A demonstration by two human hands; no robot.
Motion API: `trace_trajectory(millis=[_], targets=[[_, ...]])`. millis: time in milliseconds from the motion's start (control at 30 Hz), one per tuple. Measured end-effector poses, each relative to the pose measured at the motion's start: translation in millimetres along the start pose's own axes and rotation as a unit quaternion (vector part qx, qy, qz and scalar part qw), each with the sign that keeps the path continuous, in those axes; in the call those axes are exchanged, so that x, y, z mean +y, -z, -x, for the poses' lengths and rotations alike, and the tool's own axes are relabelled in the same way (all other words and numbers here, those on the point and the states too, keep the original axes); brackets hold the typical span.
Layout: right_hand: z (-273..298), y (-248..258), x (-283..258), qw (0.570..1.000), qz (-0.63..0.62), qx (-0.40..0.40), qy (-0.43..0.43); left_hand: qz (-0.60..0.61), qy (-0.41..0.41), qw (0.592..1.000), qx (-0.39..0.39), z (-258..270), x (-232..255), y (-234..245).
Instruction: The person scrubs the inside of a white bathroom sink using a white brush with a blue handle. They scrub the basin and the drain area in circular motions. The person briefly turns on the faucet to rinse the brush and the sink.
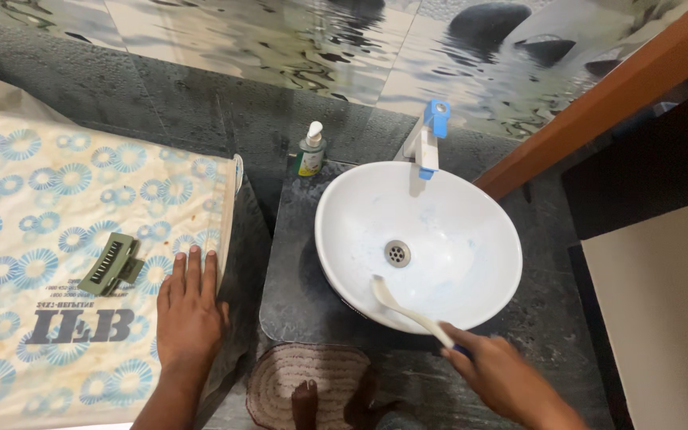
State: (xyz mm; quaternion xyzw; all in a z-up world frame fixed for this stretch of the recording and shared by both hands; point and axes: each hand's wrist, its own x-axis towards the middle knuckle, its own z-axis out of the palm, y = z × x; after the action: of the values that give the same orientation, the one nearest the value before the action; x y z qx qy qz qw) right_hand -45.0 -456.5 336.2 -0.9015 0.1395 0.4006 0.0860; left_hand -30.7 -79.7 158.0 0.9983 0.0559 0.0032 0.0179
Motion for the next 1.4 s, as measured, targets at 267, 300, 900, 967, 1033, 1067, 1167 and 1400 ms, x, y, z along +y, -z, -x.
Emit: trace_trajectory(millis=[267, 300, 900, 967, 1033, 1067, 1167, 1400], targets=[[-89, -1, -80, 0.992, -0.052, 0.092, 0.072, -0.012, 0.005, 1.0, 0.001, -1, 2, 2], [-100, -2, -80, 0.972, -0.069, 0.168, 0.147, -0.013, 0.007, 1.0, -0.001, -1, 3, 2], [-100, -10, 21, 0.999, 0.008, -0.018, -0.043, -0.002, 0.017, 1.0, -0.018, -5, 5, 2], [-121, -24, -9, 0.997, -0.031, 0.062, 0.032, -0.015, 0.016, 0.999, -0.025, -6, 4, 3], [-146, -33, -35, 0.99, -0.056, 0.115, 0.067, -0.011, 0.016, 1.0, -0.015, -6, 5, 3], [-156, -37, -39, 0.977, -0.106, 0.155, 0.106, -0.009, 0.016, 1.0, -0.011, -5, 4, 3], [-171, -42, -39, 0.947, -0.236, 0.173, 0.135, -0.007, 0.01, 1.0, 0.009, -4, 4, 1], [-106, 5, 17, 0.979, -0.165, -0.119, 0.032, -0.018, 0.014, 1.0, -0.009, -6, 1, 2]])
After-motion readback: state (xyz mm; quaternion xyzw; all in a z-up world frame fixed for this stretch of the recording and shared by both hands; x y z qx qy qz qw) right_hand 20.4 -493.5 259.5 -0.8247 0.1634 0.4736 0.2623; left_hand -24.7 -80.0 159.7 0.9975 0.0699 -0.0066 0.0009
